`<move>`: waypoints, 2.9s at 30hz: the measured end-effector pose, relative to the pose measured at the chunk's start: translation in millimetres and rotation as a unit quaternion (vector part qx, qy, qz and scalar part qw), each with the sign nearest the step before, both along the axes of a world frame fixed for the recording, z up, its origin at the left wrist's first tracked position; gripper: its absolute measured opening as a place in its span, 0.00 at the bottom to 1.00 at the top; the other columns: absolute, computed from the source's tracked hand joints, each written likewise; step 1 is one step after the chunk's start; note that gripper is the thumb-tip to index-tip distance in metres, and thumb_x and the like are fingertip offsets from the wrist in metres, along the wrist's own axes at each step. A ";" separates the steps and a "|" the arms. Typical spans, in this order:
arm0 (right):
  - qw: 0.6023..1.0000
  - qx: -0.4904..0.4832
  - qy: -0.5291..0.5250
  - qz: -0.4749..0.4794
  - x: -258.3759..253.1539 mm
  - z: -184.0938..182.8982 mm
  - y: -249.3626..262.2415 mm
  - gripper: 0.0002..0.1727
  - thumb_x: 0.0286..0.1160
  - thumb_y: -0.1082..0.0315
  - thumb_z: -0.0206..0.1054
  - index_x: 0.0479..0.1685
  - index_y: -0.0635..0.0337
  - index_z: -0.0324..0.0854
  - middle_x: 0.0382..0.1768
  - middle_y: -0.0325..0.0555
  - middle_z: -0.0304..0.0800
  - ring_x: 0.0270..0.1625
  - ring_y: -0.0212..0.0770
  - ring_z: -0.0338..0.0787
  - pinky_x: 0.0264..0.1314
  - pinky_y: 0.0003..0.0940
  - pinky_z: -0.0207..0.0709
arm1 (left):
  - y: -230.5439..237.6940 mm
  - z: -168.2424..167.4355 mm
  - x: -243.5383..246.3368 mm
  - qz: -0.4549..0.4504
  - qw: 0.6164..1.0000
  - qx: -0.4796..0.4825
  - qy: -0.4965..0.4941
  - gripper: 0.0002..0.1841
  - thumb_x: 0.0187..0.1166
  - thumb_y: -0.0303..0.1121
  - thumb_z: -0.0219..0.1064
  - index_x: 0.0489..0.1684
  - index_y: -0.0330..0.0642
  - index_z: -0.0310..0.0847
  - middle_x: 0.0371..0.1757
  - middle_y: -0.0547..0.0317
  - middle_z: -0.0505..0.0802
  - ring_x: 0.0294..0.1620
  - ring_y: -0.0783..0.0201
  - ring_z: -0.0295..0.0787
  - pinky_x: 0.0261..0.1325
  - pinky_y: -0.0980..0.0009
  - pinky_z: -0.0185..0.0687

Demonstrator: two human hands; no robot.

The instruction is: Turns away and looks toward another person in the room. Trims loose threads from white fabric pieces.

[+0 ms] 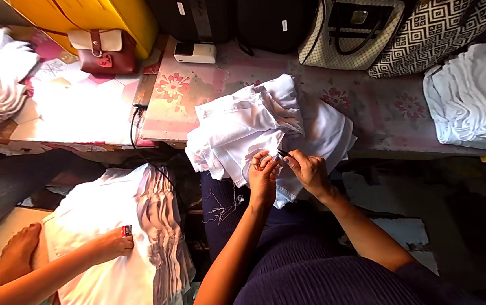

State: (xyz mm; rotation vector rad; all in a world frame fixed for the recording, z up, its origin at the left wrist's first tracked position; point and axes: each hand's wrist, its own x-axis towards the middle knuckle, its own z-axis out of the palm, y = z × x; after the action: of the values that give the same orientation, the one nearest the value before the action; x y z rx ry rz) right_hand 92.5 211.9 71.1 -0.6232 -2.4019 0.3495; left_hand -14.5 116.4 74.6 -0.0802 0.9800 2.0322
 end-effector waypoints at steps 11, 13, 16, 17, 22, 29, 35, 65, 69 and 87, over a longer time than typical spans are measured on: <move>1.000 0.014 0.022 -0.001 1.0 -0.6 3.1 0.20 0.88 0.58 0.59 0.35 0.64 0.89 0.17 0.46 0.85 0.19 0.42 0.85 0.21 0.37 0.74 | -0.3 -0.3 0.4 0.007 1.000 0.002 0.012 0.15 0.75 0.10 0.62 0.53 0.37 0.72 0.33 0.58 0.93 0.34 0.67 0.92 0.46 0.71 0.89; 0.999 0.023 0.028 0.003 2.4 0.3 5.0 0.21 0.88 0.57 0.59 0.35 0.64 0.89 0.17 0.46 0.85 0.19 0.42 0.85 0.21 0.36 0.74 | -0.8 -0.3 0.6 0.009 0.999 0.003 0.032 0.16 0.74 0.10 0.63 0.55 0.37 0.72 0.34 0.58 0.93 0.35 0.67 0.92 0.48 0.70 0.89; 0.999 0.039 0.020 0.016 3.3 2.1 7.0 0.23 0.88 0.54 0.58 0.38 0.66 0.89 0.19 0.47 0.86 0.19 0.43 0.86 0.21 0.37 0.75 | -1.6 -1.6 1.0 0.012 0.998 0.008 0.064 0.17 0.74 0.10 0.63 0.57 0.36 0.72 0.34 0.57 0.93 0.36 0.66 0.92 0.51 0.68 0.90; 0.999 0.047 0.015 0.021 3.0 2.6 7.7 0.24 0.88 0.53 0.58 0.39 0.66 0.89 0.19 0.48 0.87 0.19 0.43 0.86 0.21 0.37 0.75 | -1.5 -1.5 1.3 0.013 0.997 0.007 0.072 0.18 0.73 0.10 0.63 0.56 0.36 0.72 0.34 0.58 0.93 0.36 0.66 0.92 0.51 0.67 0.89; 0.995 0.094 0.002 0.032 -1.4 3.4 10.5 0.23 0.88 0.54 0.59 0.34 0.64 0.88 0.16 0.46 0.84 0.17 0.44 0.83 0.19 0.37 0.71 | -2.4 -1.6 2.1 0.019 0.994 0.001 0.106 0.18 0.71 0.10 0.65 0.55 0.36 0.73 0.33 0.59 0.94 0.37 0.67 0.92 0.52 0.68 0.89; 0.998 -0.049 0.032 0.020 -0.2 11.3 11.8 0.22 0.88 0.54 0.60 0.41 0.66 0.88 0.20 0.47 0.85 0.22 0.41 0.85 0.25 0.37 0.76 | -3.0 -2.6 2.4 0.020 0.991 0.002 0.136 0.20 0.70 0.10 0.66 0.58 0.35 0.71 0.32 0.59 0.93 0.37 0.67 0.93 0.53 0.67 0.90; 0.983 -0.173 0.061 0.017 -16.6 19.6 4.5 0.19 0.71 0.61 0.78 0.55 0.65 0.90 0.37 0.49 0.95 0.34 0.38 0.92 0.39 0.37 0.86 | -0.7 -13.1 6.3 0.033 0.973 0.000 0.228 0.26 0.70 0.12 0.67 0.68 0.31 0.68 0.37 0.57 0.94 0.40 0.67 0.94 0.53 0.67 0.91; 0.785 -0.615 0.079 0.004 -18.5 28.3 5.6 0.08 0.79 0.71 0.69 0.30 0.58 0.83 0.14 0.27 0.70 0.15 0.19 0.63 0.19 0.16 0.57 | -70.2 -35.2 -22.8 -0.157 0.923 -0.168 0.309 0.12 0.67 0.18 0.74 0.45 0.31 0.78 0.32 0.59 0.94 0.32 0.67 0.94 0.42 0.68 0.93; 0.809 -0.584 0.062 0.006 -16.0 27.0 4.1 0.09 0.80 0.72 0.68 0.30 0.59 0.82 0.15 0.28 0.70 0.17 0.20 0.64 0.21 0.17 0.59 | -57.7 -20.7 -18.1 -0.150 0.884 -0.204 0.392 0.12 0.79 0.30 0.69 0.52 0.30 0.84 0.34 0.62 0.92 0.31 0.75 0.88 0.40 0.75 0.86; 0.903 -0.410 0.125 -0.036 -9.9 30.4 -6.0 0.08 0.76 0.69 0.73 0.49 0.60 0.90 0.29 0.32 0.87 0.24 0.19 0.75 0.29 0.18 0.70 | -6.8 0.2 -19.2 -0.062 0.998 0.011 0.005 0.11 0.87 0.19 0.52 0.38 0.41 0.77 0.32 0.60 0.91 0.33 0.67 0.90 0.47 0.69 0.90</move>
State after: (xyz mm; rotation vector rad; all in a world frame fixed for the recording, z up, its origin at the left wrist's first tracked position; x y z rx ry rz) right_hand 82.6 205.9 101.5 -0.9479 -1.9071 1.3544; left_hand -33.7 109.6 74.8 0.0024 0.9458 1.9317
